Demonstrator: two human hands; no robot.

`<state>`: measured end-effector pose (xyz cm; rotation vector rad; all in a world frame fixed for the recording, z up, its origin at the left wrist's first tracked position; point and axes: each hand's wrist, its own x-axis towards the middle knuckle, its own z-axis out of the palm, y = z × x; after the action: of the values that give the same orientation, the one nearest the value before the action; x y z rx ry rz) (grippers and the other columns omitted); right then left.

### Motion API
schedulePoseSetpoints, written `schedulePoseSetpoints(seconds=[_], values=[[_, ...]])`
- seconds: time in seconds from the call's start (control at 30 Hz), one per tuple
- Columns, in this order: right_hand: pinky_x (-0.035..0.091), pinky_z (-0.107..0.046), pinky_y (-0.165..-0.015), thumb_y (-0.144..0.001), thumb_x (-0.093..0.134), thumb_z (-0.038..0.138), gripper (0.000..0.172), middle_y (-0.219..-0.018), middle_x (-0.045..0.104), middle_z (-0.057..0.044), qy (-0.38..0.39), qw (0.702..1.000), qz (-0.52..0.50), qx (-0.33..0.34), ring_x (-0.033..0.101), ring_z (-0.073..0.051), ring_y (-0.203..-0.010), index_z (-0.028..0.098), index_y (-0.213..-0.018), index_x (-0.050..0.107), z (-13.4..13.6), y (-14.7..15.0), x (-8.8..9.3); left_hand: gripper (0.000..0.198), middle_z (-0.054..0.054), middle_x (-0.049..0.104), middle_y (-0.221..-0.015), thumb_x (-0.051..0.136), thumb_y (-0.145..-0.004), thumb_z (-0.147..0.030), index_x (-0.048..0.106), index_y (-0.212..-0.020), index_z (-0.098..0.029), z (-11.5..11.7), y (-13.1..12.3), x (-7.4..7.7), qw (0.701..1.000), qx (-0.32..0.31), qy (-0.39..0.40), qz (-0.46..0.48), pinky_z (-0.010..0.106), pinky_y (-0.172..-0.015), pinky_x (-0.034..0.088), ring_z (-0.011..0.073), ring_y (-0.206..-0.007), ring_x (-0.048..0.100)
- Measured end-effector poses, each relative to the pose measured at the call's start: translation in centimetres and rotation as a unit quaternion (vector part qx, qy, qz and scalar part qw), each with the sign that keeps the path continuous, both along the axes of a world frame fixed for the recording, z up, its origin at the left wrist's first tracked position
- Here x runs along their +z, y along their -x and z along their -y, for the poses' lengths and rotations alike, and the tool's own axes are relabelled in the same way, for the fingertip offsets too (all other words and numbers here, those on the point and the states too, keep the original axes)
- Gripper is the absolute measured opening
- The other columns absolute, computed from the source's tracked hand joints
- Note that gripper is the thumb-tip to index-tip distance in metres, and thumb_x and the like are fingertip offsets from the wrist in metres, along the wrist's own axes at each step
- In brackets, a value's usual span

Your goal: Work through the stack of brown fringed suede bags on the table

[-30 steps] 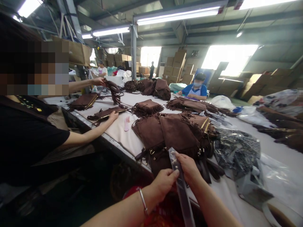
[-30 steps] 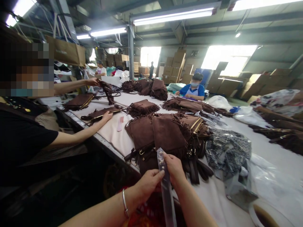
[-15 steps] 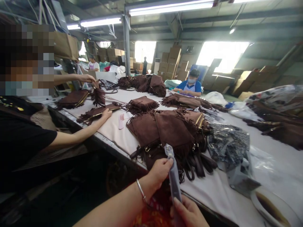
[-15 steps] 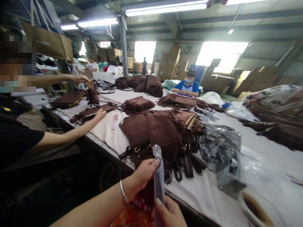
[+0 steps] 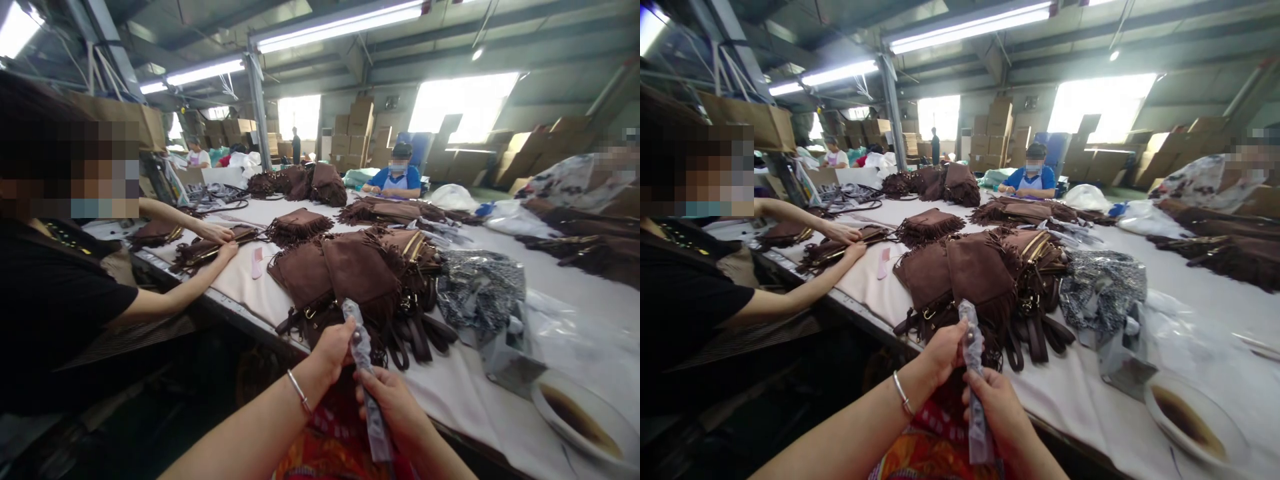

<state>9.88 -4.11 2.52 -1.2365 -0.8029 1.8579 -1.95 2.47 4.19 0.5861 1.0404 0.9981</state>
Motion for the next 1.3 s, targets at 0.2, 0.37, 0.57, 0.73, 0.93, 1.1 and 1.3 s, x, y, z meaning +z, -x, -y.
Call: schedulePoseSetpoints(seconds=[0.2,0.37,0.57,0.73,0.93,1.1,1.3], values=[[0.032,-0.017,-0.034,-0.066,0.069,0.065,0.056,-0.051,0.062,0.003,-0.002,0.999,0.021,0.045,0.055,-0.011,-0.036,0.017,-0.089,0.053,1.9,-0.3,-0.9,0.030,0.013,0.069,-0.074,0.054,-0.086,-0.037,0.064,-0.080,-0.009,-3.3,-1.0,0.9,0.994,0.105,0.031,-0.003,0.028,-0.056,0.048,0.0184,-0.061,0.064],[0.033,-0.016,-0.036,-0.065,0.068,0.066,0.057,-0.053,0.065,0.001,-0.002,0.999,0.024,0.049,0.059,-0.012,-0.040,0.017,-0.090,0.053,2.7,-0.6,-0.1,0.029,0.013,0.069,-0.074,0.051,-0.086,-0.034,0.064,-0.077,-0.010,-3.8,-0.9,0.3,0.990,0.141,0.024,-0.003,0.030,-0.058,0.050,0.0198,-0.063,0.065],[0.035,-0.018,-0.036,-0.064,0.069,0.066,0.053,-0.052,0.065,0.000,-0.001,0.998,0.038,0.041,0.059,-0.013,-0.039,0.018,-0.081,0.054,3.3,-0.7,0.4,0.022,0.007,0.068,-0.068,0.056,-0.084,-0.034,0.062,-0.074,-0.015,-3.3,1.5,0.2,0.990,0.140,0.014,-0.031,0.028,-0.060,0.050,0.0170,-0.060,0.063],[0.038,-0.019,-0.038,-0.061,0.070,0.067,0.054,-0.051,0.065,-0.001,-0.007,0.999,0.028,0.037,0.059,-0.013,-0.040,0.018,-0.078,0.054,3.2,-0.3,0.0,0.045,0.010,0.068,-0.071,0.047,-0.087,-0.053,0.063,-0.076,-0.013,-0.9,2.8,0.8,0.999,0.027,0.045,0.006,0.033,-0.058,0.052,0.0199,-0.059,0.064],[0.039,-0.020,-0.038,-0.057,0.070,0.072,0.061,-0.049,0.064,-0.001,-0.003,0.999,0.019,0.040,0.057,-0.013,-0.038,0.017,-0.081,0.056,3.3,0.5,-0.5,0.037,0.003,0.061,-0.064,0.052,-0.088,-0.049,0.057,-0.077,-0.014,0.3,-0.2,-0.2,0.993,0.075,0.045,0.080,0.031,-0.059,0.052,0.0173,-0.058,0.063],[0.039,-0.020,-0.038,-0.057,0.071,0.071,0.063,-0.048,0.064,-0.001,-0.008,1.000,0.012,0.028,0.058,-0.014,-0.039,0.016,-0.084,0.056,3.3,0.6,-0.2,0.034,0.004,0.062,-0.064,0.047,-0.091,-0.042,0.057,-0.076,-0.013,-3.1,-0.1,0.7,0.991,0.123,0.028,0.047,0.029,-0.058,0.050,0.0167,-0.057,0.063],[0.039,-0.019,-0.037,-0.059,0.070,0.072,0.064,-0.049,0.065,-0.002,-0.011,1.000,0.019,0.022,0.058,-0.014,-0.038,0.015,-0.085,0.058,3.3,1.0,-0.9,0.048,0.014,0.069,-0.091,0.041,-0.092,-0.054,0.062,-0.090,-0.010,-0.3,1.8,-0.2,0.980,0.057,0.043,0.183,0.033,-0.068,0.051,0.0234,-0.081,0.068]])
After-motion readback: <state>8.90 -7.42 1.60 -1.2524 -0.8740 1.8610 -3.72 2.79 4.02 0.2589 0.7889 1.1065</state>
